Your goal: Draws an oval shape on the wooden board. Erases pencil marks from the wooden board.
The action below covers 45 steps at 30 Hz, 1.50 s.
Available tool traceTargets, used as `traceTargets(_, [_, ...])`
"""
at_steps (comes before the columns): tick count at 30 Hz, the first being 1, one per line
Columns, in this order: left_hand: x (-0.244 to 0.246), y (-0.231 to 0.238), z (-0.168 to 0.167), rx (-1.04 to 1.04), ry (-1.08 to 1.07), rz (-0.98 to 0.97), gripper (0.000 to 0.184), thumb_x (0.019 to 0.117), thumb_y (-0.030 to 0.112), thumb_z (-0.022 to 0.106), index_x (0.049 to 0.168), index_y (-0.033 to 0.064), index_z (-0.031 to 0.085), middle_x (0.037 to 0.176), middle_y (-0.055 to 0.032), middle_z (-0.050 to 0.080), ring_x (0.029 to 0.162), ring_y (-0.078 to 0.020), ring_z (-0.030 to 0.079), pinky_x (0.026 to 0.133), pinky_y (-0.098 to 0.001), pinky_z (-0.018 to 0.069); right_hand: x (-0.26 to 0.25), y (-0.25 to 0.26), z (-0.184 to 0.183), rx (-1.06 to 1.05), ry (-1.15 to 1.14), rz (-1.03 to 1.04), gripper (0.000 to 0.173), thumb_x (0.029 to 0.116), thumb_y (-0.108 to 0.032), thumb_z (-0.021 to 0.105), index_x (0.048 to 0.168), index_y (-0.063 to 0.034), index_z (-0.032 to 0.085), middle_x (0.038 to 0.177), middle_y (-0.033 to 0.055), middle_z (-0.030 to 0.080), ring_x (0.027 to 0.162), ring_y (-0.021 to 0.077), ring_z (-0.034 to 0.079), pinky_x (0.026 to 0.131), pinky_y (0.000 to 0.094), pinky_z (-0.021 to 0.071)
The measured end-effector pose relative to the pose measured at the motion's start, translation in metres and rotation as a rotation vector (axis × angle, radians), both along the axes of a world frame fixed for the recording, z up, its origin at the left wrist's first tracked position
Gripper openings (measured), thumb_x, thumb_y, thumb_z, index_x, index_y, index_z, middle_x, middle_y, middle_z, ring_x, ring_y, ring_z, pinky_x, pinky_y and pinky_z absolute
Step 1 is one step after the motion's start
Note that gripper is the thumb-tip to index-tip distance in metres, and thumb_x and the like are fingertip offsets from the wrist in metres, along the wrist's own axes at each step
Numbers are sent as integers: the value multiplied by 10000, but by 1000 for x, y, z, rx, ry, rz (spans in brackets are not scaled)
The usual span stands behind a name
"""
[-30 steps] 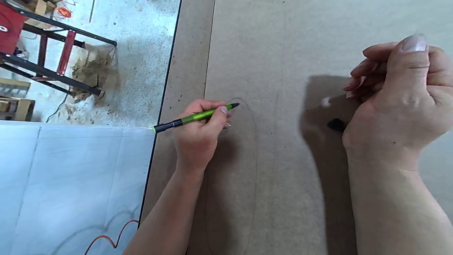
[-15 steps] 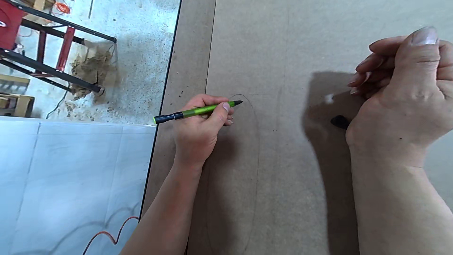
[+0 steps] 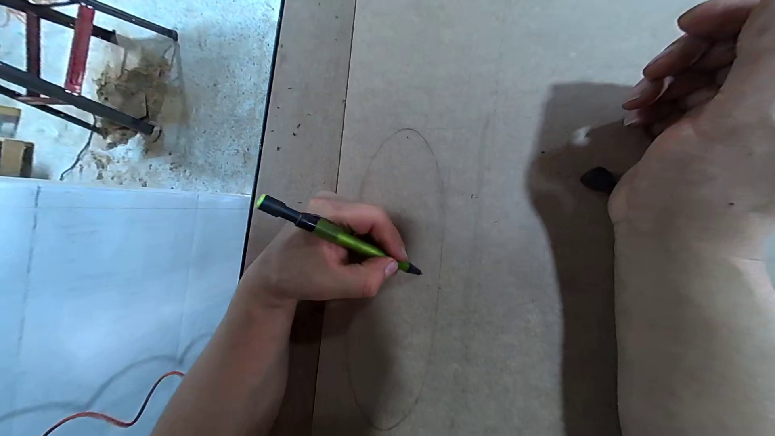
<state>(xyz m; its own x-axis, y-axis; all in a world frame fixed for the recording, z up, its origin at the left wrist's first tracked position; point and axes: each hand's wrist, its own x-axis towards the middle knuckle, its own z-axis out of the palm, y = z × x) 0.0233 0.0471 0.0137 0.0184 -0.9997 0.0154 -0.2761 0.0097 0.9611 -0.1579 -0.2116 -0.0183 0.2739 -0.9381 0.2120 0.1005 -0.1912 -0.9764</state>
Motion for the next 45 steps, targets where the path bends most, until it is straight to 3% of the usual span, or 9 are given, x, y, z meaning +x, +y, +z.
traceTargets(4, [-3, 1, 0, 6, 4, -42, 46, 843, 78, 726, 881, 54, 727, 795, -3, 710, 673, -81, 666, 572, -226, 575, 2, 0, 0, -18, -39, 10, 281, 1113, -153, 419, 959, -87, 645, 769, -43, 645, 636, 85, 632, 584, 234, 557])
traceTargets(14, [-5, 0, -2, -17, -11, -57, 30, 834, 68, 746, 861, 55, 739, 784, 1, 715, 682, -88, 677, 590, -238, 593, 1, -1, -1, -27, -33, 13, 278, 1108, -143, 426, 950, -84, 647, 758, -32, 652, 630, 92, 636, 576, 232, 553])
traceTargets(20, [-6, 0, -2, -22, -24, 36, 47, 876, 67, 719, 916, 43, 722, 832, -10, 721, 659, -57, 650, 548, -187, 553, 2, 0, -1, -29, -46, -2, 286, 1107, -134, 429, 927, -81, 645, 765, -27, 662, 634, 93, 645, 588, 234, 566])
traceTargets(26, [-5, -1, -1, -11, -6, -29, 31, 849, 64, 730, 876, 50, 730, 791, -5, 717, 665, -80, 669, 570, -221, 581, 2, 0, 0, -26, -41, 9, 279, 1106, -137, 430, 930, -84, 640, 768, -29, 659, 646, 92, 646, 601, 236, 567])
traceTargets(31, [-7, 0, -2, -12, -22, 93, 64, 883, 68, 718, 935, 33, 730, 858, -25, 732, 660, -70, 659, 536, -194, 554, 2, 0, 1, -29, -37, 11, 284, 1110, -142, 420, 935, -88, 636, 767, -33, 656, 638, 90, 646, 590, 232, 566])
traceTargets(36, [-7, -1, -1, -5, -34, 86, 50, 879, 66, 711, 917, 40, 730, 838, -15, 729, 646, -60, 648, 531, -188, 543, 2, 0, 0, -27, -37, 9, 280, 1108, -140, 427, 939, -80, 643, 766, -24, 659, 638, 100, 646, 591, 239, 567])
traceTargets(45, [-8, 0, -3, 4, 24, 186, 81, 925, 76, 705, 975, 14, 717, 867, -59, 730, 663, -129, 685, 544, -245, 596, 2, -1, -2, -38, -49, 21, 299, 1111, -132, 419, 915, -89, 641, 758, -27, 655, 637, 92, 641, 591, 231, 561])
